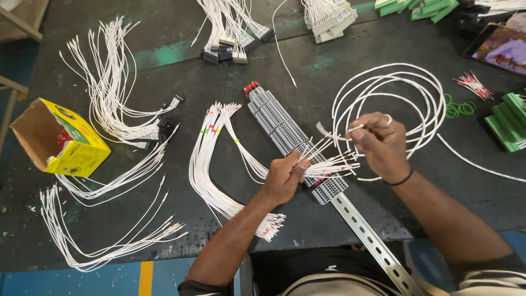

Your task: The person inserts the stripped ends of white wires one at a time into the openings of a gray terminal block mounted on a DIN rail, pressing each wire in with their fingers. They gather and align the loose wires from the table and continue seating more wires into the terminal block across the episode.

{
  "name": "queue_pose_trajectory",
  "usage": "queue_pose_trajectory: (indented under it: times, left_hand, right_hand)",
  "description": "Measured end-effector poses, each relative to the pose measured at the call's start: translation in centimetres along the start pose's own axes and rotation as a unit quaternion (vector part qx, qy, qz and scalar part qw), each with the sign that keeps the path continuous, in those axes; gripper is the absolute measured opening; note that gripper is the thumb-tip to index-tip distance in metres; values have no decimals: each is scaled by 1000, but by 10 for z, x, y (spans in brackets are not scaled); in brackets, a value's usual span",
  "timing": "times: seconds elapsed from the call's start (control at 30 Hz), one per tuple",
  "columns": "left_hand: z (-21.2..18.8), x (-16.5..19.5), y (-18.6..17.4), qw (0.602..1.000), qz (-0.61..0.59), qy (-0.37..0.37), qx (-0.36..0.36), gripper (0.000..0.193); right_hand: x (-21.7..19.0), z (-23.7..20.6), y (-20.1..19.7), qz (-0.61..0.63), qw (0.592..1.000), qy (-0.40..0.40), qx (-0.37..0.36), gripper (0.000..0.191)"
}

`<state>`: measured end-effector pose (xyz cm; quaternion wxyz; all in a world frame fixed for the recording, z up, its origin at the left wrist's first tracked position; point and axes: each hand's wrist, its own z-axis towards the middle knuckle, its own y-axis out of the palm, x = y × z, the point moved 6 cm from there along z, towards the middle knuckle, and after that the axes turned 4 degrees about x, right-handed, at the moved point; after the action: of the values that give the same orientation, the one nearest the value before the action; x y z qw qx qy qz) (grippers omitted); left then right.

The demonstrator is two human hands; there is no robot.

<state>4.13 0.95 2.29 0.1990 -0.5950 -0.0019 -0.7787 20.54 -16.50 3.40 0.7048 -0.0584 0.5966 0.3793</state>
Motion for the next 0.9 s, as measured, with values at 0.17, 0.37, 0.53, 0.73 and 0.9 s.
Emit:
queue_pose_trajectory:
  times: [0.17,0.37,0.53,0.73,0.9]
  left_hand:
    - [-1,-2,3,1000,13,-4,-4,33]
    - [0,-1,4,1000,23,-8,-14,30]
    - [1,0,4,999,31,-4,-13,30]
    - [2,1,4,999,37,13,-7,29]
    - [3,2,5,999,39,19,-6,28]
  right_hand:
    - [0,1,5,54,997,38,-34,15]
    - [-2,0,8,83,994,43,-51,13]
    - [-5,-3,14,92,992,39,-75,12]
    - [-3,-4,13,88,992,43,-80,13]
    - [-4,-3,10,89,992,31,-84,14]
